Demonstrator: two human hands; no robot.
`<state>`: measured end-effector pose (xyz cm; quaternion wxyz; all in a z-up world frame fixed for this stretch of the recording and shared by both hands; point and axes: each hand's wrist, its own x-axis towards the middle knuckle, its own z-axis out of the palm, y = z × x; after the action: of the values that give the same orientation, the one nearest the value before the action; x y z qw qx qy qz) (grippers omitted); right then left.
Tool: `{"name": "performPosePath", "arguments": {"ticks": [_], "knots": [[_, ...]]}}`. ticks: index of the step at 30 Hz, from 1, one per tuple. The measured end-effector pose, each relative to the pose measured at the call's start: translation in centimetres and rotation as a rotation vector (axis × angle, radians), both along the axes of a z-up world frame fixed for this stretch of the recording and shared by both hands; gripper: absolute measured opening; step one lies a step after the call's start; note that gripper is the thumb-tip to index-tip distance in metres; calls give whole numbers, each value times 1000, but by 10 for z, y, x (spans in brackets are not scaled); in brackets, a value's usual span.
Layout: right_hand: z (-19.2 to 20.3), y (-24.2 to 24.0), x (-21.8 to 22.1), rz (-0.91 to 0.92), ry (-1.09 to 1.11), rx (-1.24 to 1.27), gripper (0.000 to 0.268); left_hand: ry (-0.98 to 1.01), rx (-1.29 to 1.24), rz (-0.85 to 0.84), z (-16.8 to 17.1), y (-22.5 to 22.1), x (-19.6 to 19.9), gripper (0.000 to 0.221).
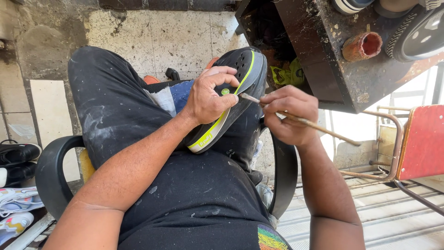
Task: Applying material to the trim of a clog shoe using a brush and a paper guide
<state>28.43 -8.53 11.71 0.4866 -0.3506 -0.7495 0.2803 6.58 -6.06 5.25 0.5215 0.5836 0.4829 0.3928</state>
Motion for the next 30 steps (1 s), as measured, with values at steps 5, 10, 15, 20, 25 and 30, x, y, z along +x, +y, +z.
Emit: {"name": "performPosePath", "arguments": {"ticks": [5, 10, 15, 20, 25, 30], "knots": [[6, 6, 15, -74, -52, 38, 18, 10, 6, 7, 2, 0, 1, 28], [6, 9, 16, -101, -54, 43, 18, 17, 19, 5, 6, -1, 2, 27], [15, -2, 1, 0, -49, -18, 19, 13, -11, 14, 10, 0, 1, 26], [10, -5, -8, 11, -69, -2, 17, 5, -9, 5, 3, 3, -1, 27], [10, -2, -9, -49, -123, 39, 19, -12, -10, 3, 4, 3, 1, 27], [5, 1, -5, -12, -134, -3, 16, -15, -1, 1, 4, 2, -1, 27]]}}
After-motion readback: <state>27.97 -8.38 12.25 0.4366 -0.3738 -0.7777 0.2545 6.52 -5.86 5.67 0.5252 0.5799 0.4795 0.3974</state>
